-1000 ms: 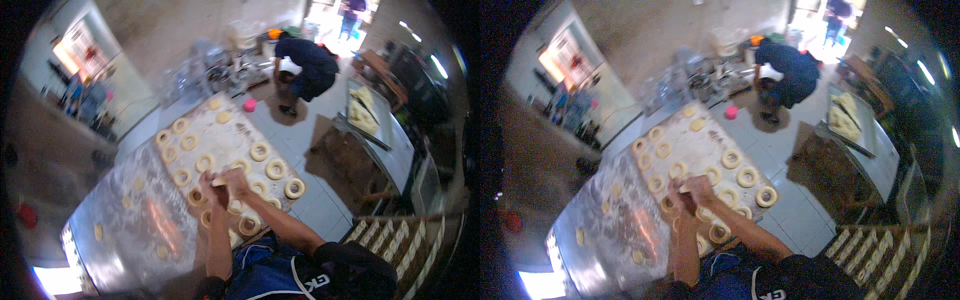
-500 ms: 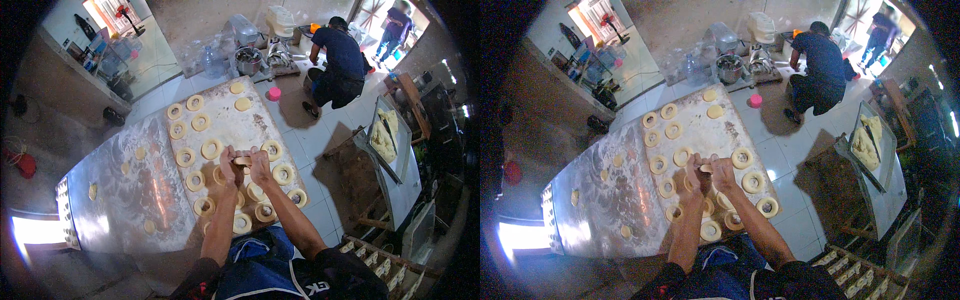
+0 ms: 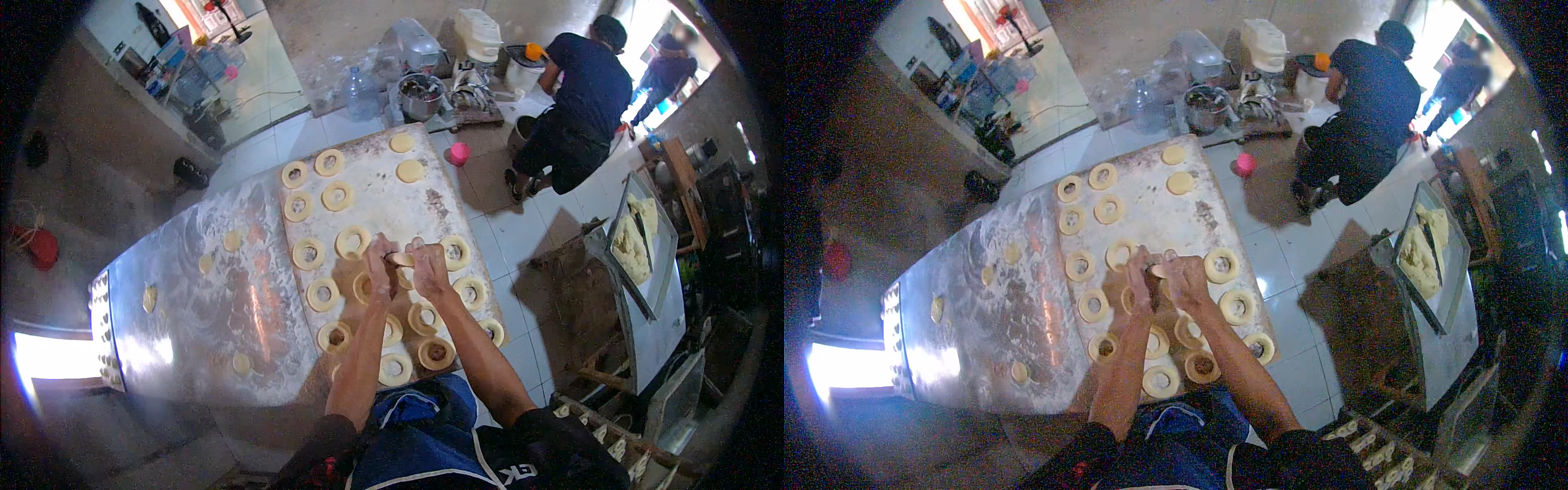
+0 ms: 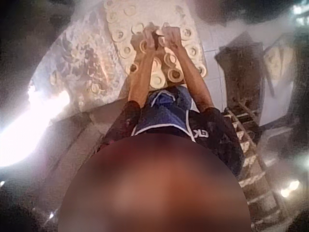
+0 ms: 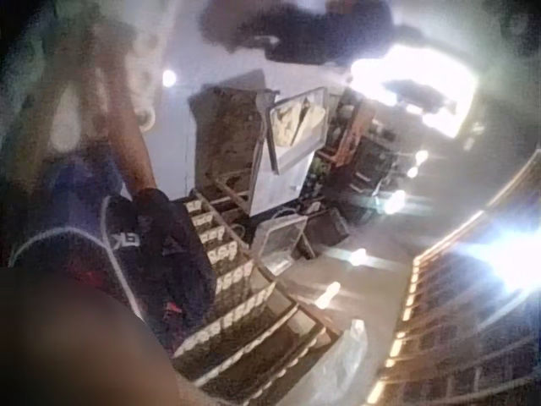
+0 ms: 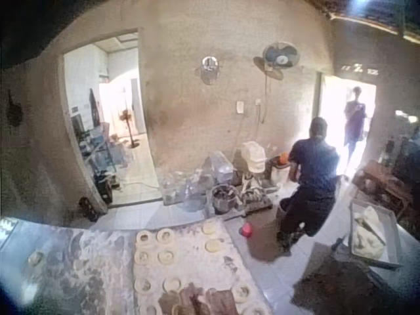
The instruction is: The person shapes small dough pieces into rings by hand and places them on a floured metal tray. A coworker is visible in the background working at another station. The person continues forming rings and arranging them in rows on the tray.
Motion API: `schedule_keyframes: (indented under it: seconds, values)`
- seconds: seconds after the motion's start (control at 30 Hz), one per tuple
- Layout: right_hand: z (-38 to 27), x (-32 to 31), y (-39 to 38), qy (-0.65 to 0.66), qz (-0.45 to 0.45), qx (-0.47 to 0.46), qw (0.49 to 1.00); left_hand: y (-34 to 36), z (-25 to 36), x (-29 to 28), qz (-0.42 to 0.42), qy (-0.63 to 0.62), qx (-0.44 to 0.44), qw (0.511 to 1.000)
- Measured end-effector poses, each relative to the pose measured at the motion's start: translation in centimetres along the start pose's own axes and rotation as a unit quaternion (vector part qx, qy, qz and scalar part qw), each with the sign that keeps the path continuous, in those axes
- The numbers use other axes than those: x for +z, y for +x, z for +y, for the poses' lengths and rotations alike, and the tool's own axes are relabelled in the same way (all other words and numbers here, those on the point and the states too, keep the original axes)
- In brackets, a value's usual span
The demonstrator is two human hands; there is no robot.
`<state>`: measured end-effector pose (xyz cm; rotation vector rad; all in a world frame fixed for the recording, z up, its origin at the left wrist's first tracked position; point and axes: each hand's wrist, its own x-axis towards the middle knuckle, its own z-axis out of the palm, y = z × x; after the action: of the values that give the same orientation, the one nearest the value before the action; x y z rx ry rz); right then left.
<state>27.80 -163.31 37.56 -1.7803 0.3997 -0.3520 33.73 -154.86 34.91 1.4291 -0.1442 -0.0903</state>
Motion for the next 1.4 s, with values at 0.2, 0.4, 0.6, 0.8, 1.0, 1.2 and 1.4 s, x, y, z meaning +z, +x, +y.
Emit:
schedule_keyframes:
  seconds: [0.2, 0.4, 0.6, 0.8, 1.0, 1.2, 1.4]
  values:
    - [-1.6, 0.3, 1.9, 0.058, -0.020, 0.002, 0.998, 2.2, 0.7, -1.4, -0.079, -0.018, 0.017, 0.997]
    - [-0.4, -1.5, 6.4, -0.063, -0.040, -0.050, 0.996, 8.6, 0.0, -0.7, -0.069, 0.261, -0.056, 0.961]
    - [4.7, -3.0, 6.6, -0.368, -0.025, 0.012, 0.929, 10.7, -2.5, -0.1, -0.109, 0.592, 0.092, 0.793]
    - [6.4, -3.0, 6.1, -0.341, -0.033, -0.045, 0.938, 9.9, -2.3, -1.0, -0.265, 0.526, 0.179, 0.788]
    - [3.8, -2.0, 4.0, -0.289, 0.029, -0.072, 0.954, 9.1, -3.4, -1.5, -0.206, 0.491, 0.215, 0.819]
    - [1.5, -1.2, -4.2, -0.193, 0.067, 0.006, 0.979, 7.8, -1.6, -2.6, -0.159, 0.443, 0.238, 0.850]
    - [1.0, -1.3, -16.2, -0.049, 0.069, 0.084, 0.993, 0.1, 3.2, -20.0, 0.001, 0.433, 0.180, 0.883]
